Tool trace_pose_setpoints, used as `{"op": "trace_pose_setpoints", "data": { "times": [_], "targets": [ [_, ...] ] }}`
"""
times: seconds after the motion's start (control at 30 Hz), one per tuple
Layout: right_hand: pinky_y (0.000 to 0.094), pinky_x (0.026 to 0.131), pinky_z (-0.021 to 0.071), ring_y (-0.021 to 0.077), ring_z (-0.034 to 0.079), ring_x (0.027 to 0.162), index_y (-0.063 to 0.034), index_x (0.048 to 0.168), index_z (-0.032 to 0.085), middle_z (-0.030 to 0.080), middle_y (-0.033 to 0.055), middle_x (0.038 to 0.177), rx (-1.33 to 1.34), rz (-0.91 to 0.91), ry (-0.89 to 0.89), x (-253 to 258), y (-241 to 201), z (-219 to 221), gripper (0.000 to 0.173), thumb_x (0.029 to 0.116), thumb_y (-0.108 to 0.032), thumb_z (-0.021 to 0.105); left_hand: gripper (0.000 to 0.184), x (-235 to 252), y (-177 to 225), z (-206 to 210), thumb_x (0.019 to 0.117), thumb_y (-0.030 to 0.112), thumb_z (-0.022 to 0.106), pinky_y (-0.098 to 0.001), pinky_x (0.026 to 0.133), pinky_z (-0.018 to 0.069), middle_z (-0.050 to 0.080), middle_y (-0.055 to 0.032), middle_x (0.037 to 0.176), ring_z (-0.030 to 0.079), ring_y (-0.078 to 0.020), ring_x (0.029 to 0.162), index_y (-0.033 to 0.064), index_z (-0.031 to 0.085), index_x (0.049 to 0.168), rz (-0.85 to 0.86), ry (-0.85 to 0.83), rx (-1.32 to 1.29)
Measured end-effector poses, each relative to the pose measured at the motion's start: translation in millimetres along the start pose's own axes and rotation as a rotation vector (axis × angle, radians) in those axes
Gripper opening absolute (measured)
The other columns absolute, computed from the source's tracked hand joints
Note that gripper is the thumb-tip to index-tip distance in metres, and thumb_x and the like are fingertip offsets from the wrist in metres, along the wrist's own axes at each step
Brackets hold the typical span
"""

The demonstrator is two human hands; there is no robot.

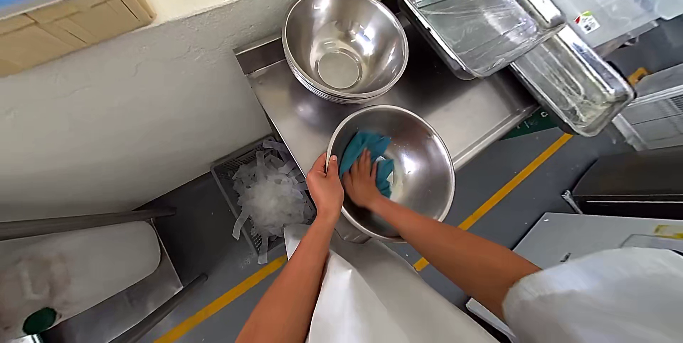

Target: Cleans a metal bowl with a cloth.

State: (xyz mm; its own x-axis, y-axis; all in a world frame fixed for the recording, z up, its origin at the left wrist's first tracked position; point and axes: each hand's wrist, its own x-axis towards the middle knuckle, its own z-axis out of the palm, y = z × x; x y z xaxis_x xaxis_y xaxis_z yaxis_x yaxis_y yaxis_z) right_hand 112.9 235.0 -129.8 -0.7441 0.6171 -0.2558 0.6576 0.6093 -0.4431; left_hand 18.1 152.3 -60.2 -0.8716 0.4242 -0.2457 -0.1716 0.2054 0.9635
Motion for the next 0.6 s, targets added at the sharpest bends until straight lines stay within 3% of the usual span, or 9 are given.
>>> {"op": "trace_pose_setpoints", "data": {
  "times": [0.07,0.13,0.23,0.3,0.37,0.43,0.47,0.53,0.6],
  "targets": [
    [0.0576,0.129,0.004,0.0348,0.002,0.161,0.0033,0.163,0.016,0.003,0.0224,0.172,0.244,-0.03,-0.456,-59.9,-21.8,-43.5,0.061,0.1135,-0.032,0.023,0.019,3.6,0.5,-8.1,0.1031,0.016,0.062,-0.0353,0.074,0.0574,0.073,-0.0079,0.086,0.068,-0.0131,0.074,0.0038,0.074,0.111,0.015,-0.011,0.049],
    [0.0492,0.129,0.0166,0.0294,0.021,0.158,-0.0002,0.163,0.022,0.022,0.0209,0.169,0.318,-0.139,-0.805,-93.1,-12.8,-88.8,0.058,0.1123,-0.028,0.027,0.016,11.3,3.3,-14.8,0.1018,0.016,0.064,-0.0308,0.063,0.0521,0.066,-0.0043,0.073,0.059,-0.0108,0.061,0.0045,0.075,0.106,0.034,-0.027,0.072],
    [0.0455,0.128,0.0193,0.0241,0.027,0.157,-0.0038,0.162,0.029,0.03,0.0165,0.168,0.308,-0.223,-0.907,-116.0,-2.6,-101.1,0.056,0.1125,-0.03,0.028,0.014,8.6,-0.5,-19.6,0.1004,0.015,0.066,-0.0274,0.057,0.0463,0.06,-0.0021,0.067,0.052,-0.0094,0.055,0.0045,0.075,0.104,0.012,-0.058,0.05],
    [0.0391,0.127,0.0242,0.0204,0.033,0.153,0.0016,0.159,0.031,0.035,0.0197,0.164,0.559,-0.19,-0.67,-97.0,-16.3,-68.1,0.054,0.1113,-0.024,0.027,0.016,7.6,-2.2,-15.5,0.1014,0.016,0.065,-0.0281,0.063,0.0519,0.067,-0.004,0.074,0.06,-0.0096,0.062,0.0042,0.075,0.106,-0.001,-0.088,0.011],
    [0.0392,0.13,0.018,0.0204,0.024,0.157,0.0002,0.162,0.025,0.026,0.0193,0.168,0.739,-0.11,-0.246,-65.1,-41.0,-18.8,0.055,0.112,-0.023,0.027,0.022,-2.8,-4.3,-17.1,0.1049,0.021,0.06,-0.0346,0.072,0.0571,0.072,-0.0067,0.083,0.067,-0.0131,0.073,0.0053,0.074,0.108,-0.043,-0.127,0.03],
    [0.0421,0.13,0.0169,0.032,0.024,0.156,0.0101,0.155,0.032,0.029,0.0294,0.164,0.703,-0.144,0.28,-14.3,-58.4,19.9,0.054,0.1102,-0.02,0.034,0.027,-8.5,-3.8,-22.6,0.1069,0.027,0.056,-0.0403,0.069,0.0549,0.069,-0.0083,0.08,0.065,-0.0173,0.071,0.0061,0.073,0.103,-0.073,-0.16,0.093],
    [0.0462,0.129,0.0183,0.0407,0.027,0.154,0.0162,0.147,0.041,0.034,0.0358,0.158,0.602,-0.191,0.455,10.1,-57.8,27.1,0.053,0.1066,-0.018,0.039,0.027,-8.7,-3.0,-25.4,0.1068,0.026,0.056,-0.0407,0.066,0.0535,0.067,-0.0085,0.077,0.063,-0.0181,0.068,0.006,0.072,0.101,-0.085,-0.164,0.127],
    [0.0577,0.125,0.024,0.0503,0.037,0.146,0.015,0.129,0.059,0.048,0.0378,0.146,0.289,-0.284,0.593,45.2,-43.8,18.6,0.045,0.102,-0.018,0.045,0.019,-7.8,1.7,-32.2,0.1054,0.018,0.058,-0.0426,0.064,0.0524,0.066,-0.0115,0.078,0.062,-0.0216,0.068,0.0036,0.071,0.102,-0.129,-0.162,0.176],
    [0.0659,0.123,0.0223,0.0487,0.033,0.15,0.0082,0.138,0.057,0.045,0.0302,0.154,-0.052,-0.325,0.504,60.9,-10.7,-10.2,0.045,0.1021,-0.016,0.048,0.014,-11.6,8.7,-37.7,0.1012,0.005,0.06,-0.0461,0.072,0.0583,0.073,-0.0141,0.09,0.071,-0.0239,0.078,0.0024,0.072,0.109,-0.174,-0.143,0.183]
  ]
}}
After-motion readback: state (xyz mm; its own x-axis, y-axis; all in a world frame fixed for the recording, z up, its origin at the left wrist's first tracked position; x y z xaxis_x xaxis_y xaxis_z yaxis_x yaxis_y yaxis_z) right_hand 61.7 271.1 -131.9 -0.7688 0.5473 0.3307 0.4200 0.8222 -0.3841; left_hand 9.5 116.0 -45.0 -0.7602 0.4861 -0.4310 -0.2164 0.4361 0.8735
